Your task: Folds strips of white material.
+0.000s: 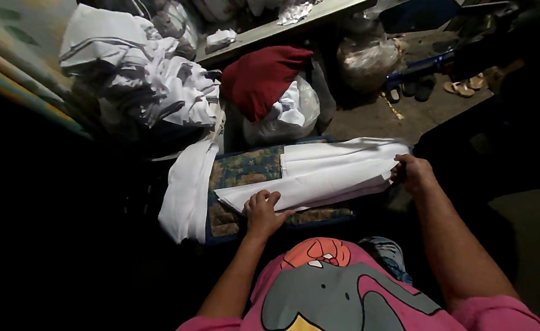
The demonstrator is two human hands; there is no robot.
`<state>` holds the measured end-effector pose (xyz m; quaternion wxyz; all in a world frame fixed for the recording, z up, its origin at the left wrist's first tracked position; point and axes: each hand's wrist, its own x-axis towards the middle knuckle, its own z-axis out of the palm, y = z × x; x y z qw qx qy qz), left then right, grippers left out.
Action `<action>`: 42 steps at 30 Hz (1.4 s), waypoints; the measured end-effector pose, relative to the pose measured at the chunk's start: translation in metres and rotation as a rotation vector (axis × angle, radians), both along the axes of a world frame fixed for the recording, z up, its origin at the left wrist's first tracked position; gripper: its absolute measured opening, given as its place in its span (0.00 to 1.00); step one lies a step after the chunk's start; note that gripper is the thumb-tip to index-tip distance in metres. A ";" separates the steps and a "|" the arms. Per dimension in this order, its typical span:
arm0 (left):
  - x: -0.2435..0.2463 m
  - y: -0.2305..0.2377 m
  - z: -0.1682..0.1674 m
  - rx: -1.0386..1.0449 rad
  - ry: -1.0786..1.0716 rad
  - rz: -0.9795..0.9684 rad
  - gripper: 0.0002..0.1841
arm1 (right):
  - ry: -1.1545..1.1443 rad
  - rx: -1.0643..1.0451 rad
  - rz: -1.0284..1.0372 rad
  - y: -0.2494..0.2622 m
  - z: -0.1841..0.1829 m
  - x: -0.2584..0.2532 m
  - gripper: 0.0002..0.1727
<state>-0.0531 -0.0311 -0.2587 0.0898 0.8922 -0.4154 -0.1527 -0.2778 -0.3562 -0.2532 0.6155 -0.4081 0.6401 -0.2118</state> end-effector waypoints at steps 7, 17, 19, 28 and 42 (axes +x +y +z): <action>-0.002 -0.016 0.010 0.087 0.028 0.043 0.24 | -0.324 0.134 -0.269 0.003 -0.017 0.014 0.12; 0.026 -0.028 0.029 0.099 0.092 -0.028 0.15 | -0.230 0.087 -0.089 0.006 -0.023 0.015 0.19; 0.028 -0.029 0.032 0.068 0.100 -0.037 0.14 | -0.228 0.070 -0.114 0.008 -0.023 0.014 0.17; 0.058 -0.033 0.048 -0.237 0.142 -0.017 0.17 | -0.136 -0.370 0.093 0.006 -0.024 0.007 0.16; 0.119 0.108 0.113 0.130 0.363 0.107 0.14 | -0.482 -0.412 0.267 0.039 0.023 0.040 0.11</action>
